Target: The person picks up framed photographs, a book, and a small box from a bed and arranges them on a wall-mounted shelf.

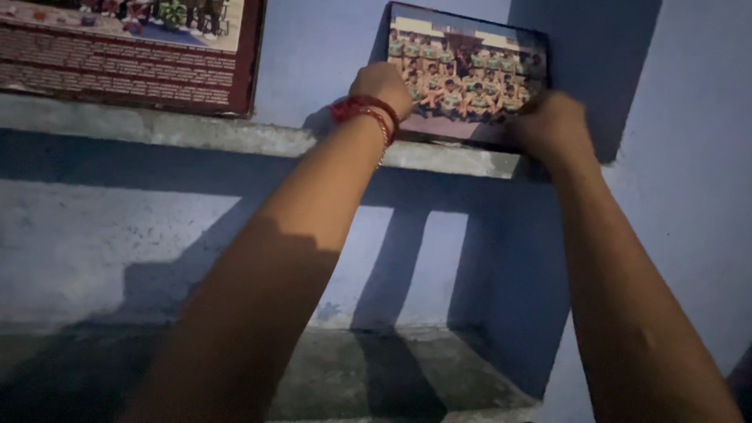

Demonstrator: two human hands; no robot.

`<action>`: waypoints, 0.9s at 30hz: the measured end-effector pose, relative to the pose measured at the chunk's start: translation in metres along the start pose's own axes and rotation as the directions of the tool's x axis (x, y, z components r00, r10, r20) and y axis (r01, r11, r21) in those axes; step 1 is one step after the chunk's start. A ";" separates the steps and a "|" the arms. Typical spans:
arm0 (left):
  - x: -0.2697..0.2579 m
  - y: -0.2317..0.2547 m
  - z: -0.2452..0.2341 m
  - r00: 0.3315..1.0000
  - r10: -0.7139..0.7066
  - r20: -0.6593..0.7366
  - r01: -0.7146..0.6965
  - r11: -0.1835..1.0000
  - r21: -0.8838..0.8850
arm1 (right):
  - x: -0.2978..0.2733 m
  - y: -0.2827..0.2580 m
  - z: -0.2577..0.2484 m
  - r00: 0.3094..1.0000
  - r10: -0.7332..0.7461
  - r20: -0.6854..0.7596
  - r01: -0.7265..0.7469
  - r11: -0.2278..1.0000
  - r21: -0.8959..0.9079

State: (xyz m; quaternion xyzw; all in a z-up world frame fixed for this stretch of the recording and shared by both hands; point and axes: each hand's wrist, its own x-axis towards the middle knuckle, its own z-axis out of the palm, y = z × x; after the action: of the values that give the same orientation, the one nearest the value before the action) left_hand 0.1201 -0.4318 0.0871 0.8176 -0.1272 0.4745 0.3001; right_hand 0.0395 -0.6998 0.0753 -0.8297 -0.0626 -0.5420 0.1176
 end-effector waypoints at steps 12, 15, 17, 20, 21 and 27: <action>-0.116 0.012 -0.074 0.839 0.415 -0.352 -0.446 0.895 -0.007 | -0.085 -0.083 0.019 0.720 -0.443 -0.534 0.493 0.868 -0.057; -0.129 0.008 -0.083 0.873 0.396 -0.287 -0.432 0.899 -0.076 | -0.089 -0.099 0.019 0.769 -0.370 -0.521 0.424 0.906 -0.018; -0.131 0.005 -0.087 0.867 0.400 -0.297 -0.447 0.888 -0.110 | -0.090 -0.100 0.020 0.768 -0.348 -0.537 0.422 0.907 0.016; -0.139 -0.002 -0.088 0.821 0.467 -0.329 -0.529 0.839 -0.129 | -0.095 -0.097 0.023 0.741 -0.382 -0.552 0.459 0.889 0.001; -0.144 -0.005 -0.088 0.810 0.493 -0.318 -0.552 0.824 -0.130 | -0.096 -0.097 0.024 0.739 -0.383 -0.554 0.456 0.890 -0.006; -0.171 -0.019 -0.095 0.695 0.677 -0.243 -0.715 0.685 -0.137 | -0.126 -0.117 0.019 0.681 -0.431 -0.592 0.540 0.842 0.008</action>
State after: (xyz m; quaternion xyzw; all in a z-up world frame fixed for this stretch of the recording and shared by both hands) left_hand -0.0253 -0.3724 -0.0303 0.6241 -0.4545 0.6048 0.1954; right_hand -0.0213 -0.5792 -0.0325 -0.5680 -0.2923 -0.7672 0.0574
